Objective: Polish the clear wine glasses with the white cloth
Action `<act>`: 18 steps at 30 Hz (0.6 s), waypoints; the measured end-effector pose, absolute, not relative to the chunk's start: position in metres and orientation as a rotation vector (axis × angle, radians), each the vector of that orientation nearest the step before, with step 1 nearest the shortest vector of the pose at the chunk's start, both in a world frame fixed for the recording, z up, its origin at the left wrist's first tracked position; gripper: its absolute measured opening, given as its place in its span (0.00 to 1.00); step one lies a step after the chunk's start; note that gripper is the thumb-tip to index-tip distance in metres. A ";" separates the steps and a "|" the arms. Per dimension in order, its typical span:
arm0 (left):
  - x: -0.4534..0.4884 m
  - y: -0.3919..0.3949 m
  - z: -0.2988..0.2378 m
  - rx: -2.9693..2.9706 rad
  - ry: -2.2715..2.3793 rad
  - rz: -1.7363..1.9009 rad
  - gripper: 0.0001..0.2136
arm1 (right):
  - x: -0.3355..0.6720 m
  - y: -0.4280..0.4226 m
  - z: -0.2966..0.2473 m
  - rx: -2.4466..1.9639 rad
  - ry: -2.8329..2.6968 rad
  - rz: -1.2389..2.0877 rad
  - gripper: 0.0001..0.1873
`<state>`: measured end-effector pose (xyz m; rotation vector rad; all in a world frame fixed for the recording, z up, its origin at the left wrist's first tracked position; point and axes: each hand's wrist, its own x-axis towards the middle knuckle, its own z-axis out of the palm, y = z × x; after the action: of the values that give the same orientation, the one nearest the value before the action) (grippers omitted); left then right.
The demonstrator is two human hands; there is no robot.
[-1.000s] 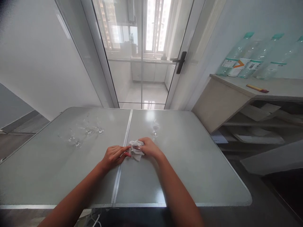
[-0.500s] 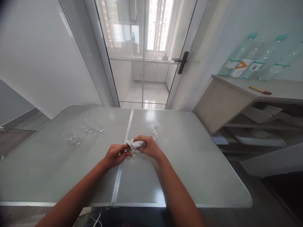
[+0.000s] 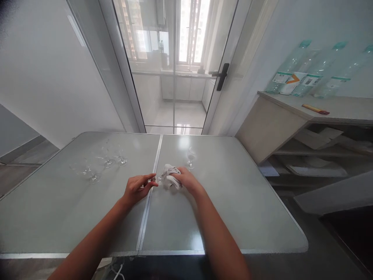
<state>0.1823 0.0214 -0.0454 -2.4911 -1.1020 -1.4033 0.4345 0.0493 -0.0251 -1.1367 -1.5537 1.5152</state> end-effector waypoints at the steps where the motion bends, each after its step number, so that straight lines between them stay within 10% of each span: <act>1: 0.180 0.023 -0.045 -2.433 -1.166 -1.431 0.11 | 0.436 0.051 -0.023 -1.167 -1.521 1.365 0.11; 7: 0.181 0.026 -0.047 -2.334 -1.455 -1.515 0.11 | 0.421 0.047 -0.018 -1.064 -1.567 0.933 0.10; 18: 0.196 0.017 -0.046 -2.535 -1.646 -1.683 0.10 | 0.422 0.039 -0.010 -0.843 -1.171 1.381 0.15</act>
<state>0.1960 0.0169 -0.0463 -2.5350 -1.6464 -1.6829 0.4218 0.0392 -0.0103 -0.8433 -1.1710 1.3808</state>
